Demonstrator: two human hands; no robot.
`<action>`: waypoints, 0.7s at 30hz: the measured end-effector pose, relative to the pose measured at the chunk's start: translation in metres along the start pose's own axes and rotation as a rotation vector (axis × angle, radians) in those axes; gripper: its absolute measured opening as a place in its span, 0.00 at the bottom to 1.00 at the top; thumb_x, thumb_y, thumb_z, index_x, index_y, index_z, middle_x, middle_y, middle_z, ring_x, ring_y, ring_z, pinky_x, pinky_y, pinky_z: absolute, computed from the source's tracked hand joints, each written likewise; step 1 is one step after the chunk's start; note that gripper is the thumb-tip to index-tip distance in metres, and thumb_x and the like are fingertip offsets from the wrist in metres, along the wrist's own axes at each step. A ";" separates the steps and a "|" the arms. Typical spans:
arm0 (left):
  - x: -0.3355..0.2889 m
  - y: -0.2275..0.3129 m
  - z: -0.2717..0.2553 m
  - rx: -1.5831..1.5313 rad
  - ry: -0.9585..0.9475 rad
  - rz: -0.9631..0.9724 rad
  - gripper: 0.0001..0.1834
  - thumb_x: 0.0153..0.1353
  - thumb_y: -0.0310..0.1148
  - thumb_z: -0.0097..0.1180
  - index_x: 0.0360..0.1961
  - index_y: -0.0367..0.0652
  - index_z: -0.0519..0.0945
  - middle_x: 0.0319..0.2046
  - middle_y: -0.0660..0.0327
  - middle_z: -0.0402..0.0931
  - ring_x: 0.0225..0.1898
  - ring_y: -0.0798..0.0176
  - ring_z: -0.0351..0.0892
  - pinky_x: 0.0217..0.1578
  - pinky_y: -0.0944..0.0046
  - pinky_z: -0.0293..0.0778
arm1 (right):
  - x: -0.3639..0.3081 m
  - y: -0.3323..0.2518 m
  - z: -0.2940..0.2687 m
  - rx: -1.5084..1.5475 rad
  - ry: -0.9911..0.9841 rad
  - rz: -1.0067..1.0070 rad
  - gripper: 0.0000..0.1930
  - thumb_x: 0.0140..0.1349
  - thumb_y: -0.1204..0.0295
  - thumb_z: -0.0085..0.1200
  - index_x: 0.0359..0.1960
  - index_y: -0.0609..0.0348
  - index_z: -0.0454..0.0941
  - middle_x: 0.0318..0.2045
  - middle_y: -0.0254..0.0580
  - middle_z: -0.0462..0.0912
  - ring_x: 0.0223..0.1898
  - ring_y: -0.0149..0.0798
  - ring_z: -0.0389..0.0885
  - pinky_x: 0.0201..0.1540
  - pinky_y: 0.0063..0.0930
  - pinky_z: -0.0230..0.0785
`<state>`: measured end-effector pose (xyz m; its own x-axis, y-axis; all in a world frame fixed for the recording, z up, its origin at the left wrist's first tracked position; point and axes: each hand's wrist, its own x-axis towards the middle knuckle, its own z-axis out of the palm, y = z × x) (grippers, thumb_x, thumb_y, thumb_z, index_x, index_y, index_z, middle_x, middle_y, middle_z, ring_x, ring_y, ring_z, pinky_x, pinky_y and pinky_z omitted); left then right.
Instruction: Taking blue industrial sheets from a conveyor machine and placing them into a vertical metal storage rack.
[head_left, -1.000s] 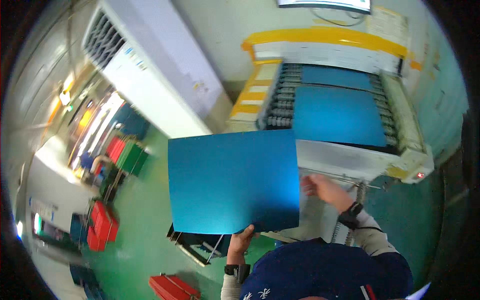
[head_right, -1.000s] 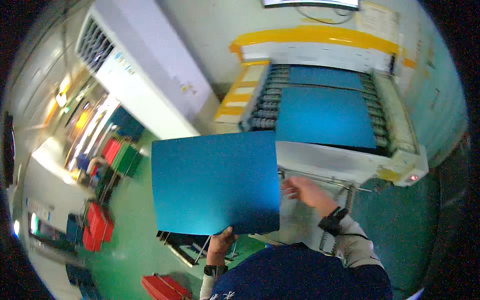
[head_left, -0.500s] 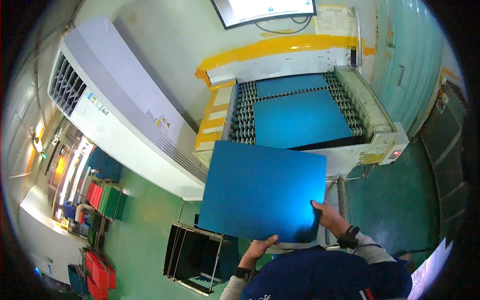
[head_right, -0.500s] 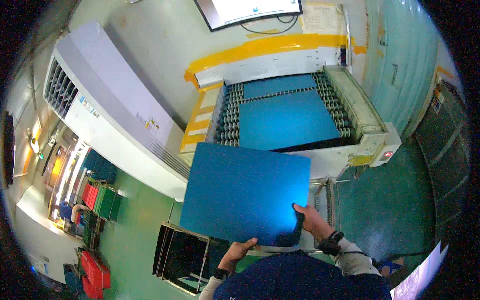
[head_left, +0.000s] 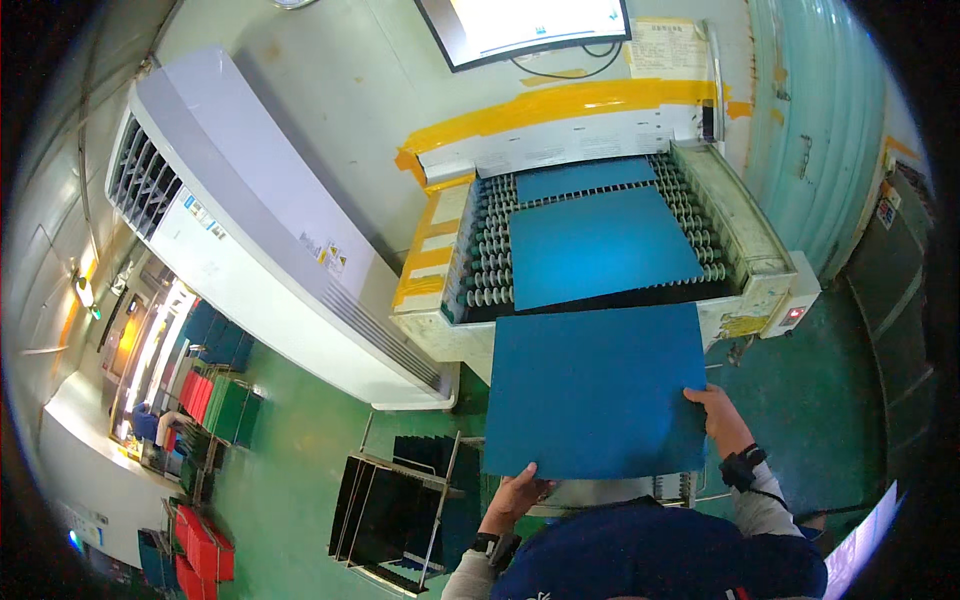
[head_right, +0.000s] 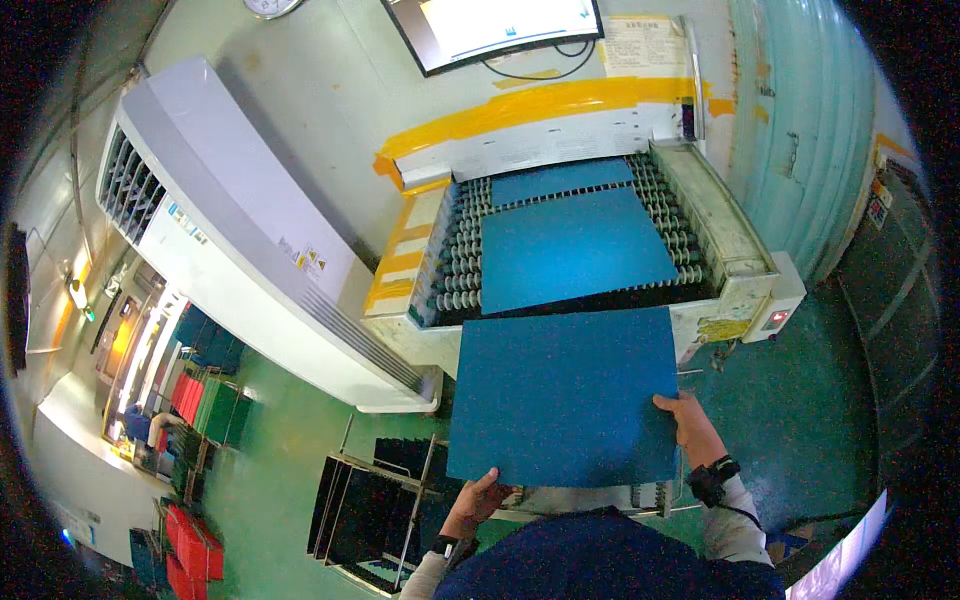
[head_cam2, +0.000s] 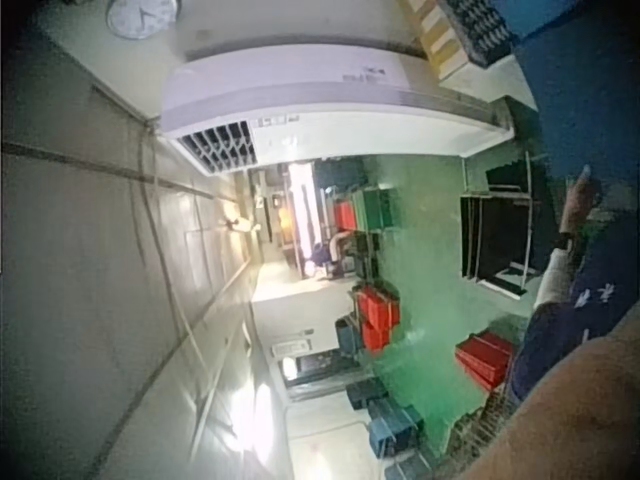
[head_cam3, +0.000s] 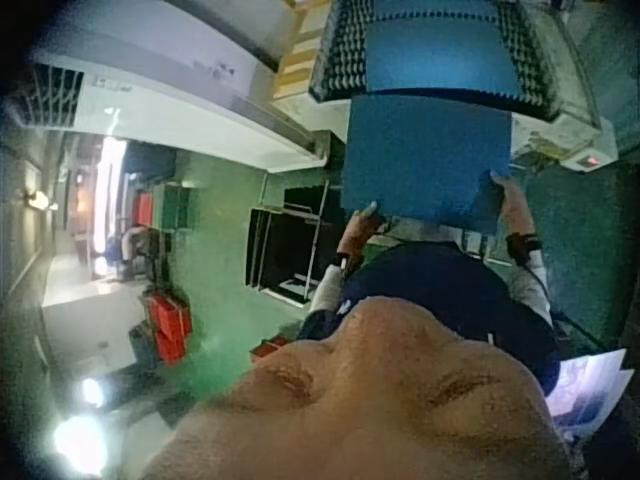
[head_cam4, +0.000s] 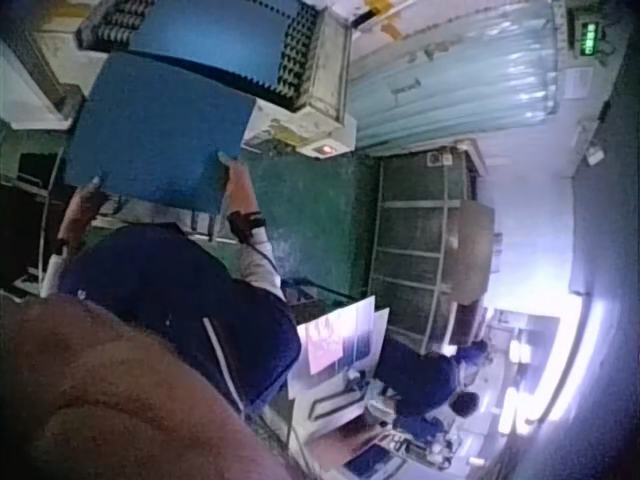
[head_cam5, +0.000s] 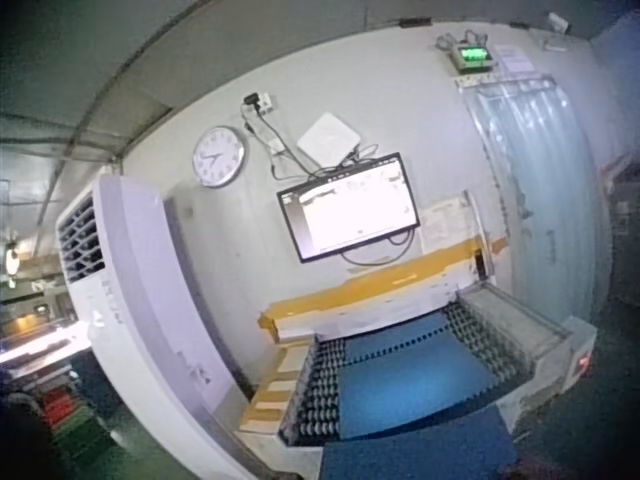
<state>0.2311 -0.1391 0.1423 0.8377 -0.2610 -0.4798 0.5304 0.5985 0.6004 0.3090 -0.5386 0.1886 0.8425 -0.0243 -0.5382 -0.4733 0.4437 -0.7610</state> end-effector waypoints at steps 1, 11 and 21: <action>0.003 -0.006 -0.002 -0.021 -0.033 0.008 0.18 0.64 0.34 0.52 0.54 0.45 0.66 0.50 0.58 0.70 0.48 0.56 0.72 0.47 0.51 0.71 | 0.002 -0.003 -0.001 -0.022 -0.043 -0.018 0.11 0.57 0.72 0.56 0.40 0.64 0.76 0.33 0.43 0.81 0.32 0.40 0.79 0.35 0.36 0.73; -0.003 -0.007 0.006 0.009 -0.035 -0.015 0.23 0.64 0.33 0.52 0.58 0.41 0.63 0.51 0.55 0.68 0.50 0.53 0.71 0.51 0.50 0.70 | 0.064 -0.029 -0.020 -0.636 0.297 -0.681 0.16 0.53 0.71 0.60 0.43 0.65 0.75 0.36 0.45 0.80 0.36 0.43 0.79 0.38 0.36 0.72; 0.019 -0.015 -0.001 -0.051 -0.005 -0.100 0.20 0.65 0.33 0.50 0.57 0.43 0.64 0.51 0.55 0.69 0.48 0.53 0.74 0.47 0.51 0.73 | 0.113 -0.107 0.083 -1.351 0.241 -1.154 0.21 0.51 0.60 0.61 0.47 0.51 0.78 0.59 0.51 0.65 0.60 0.55 0.60 0.59 0.51 0.55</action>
<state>0.2387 -0.1526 0.1237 0.7813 -0.3249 -0.5329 0.6044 0.6070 0.5160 0.4761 -0.5147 0.2388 0.8721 0.0682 0.4846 0.3026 -0.8534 -0.4244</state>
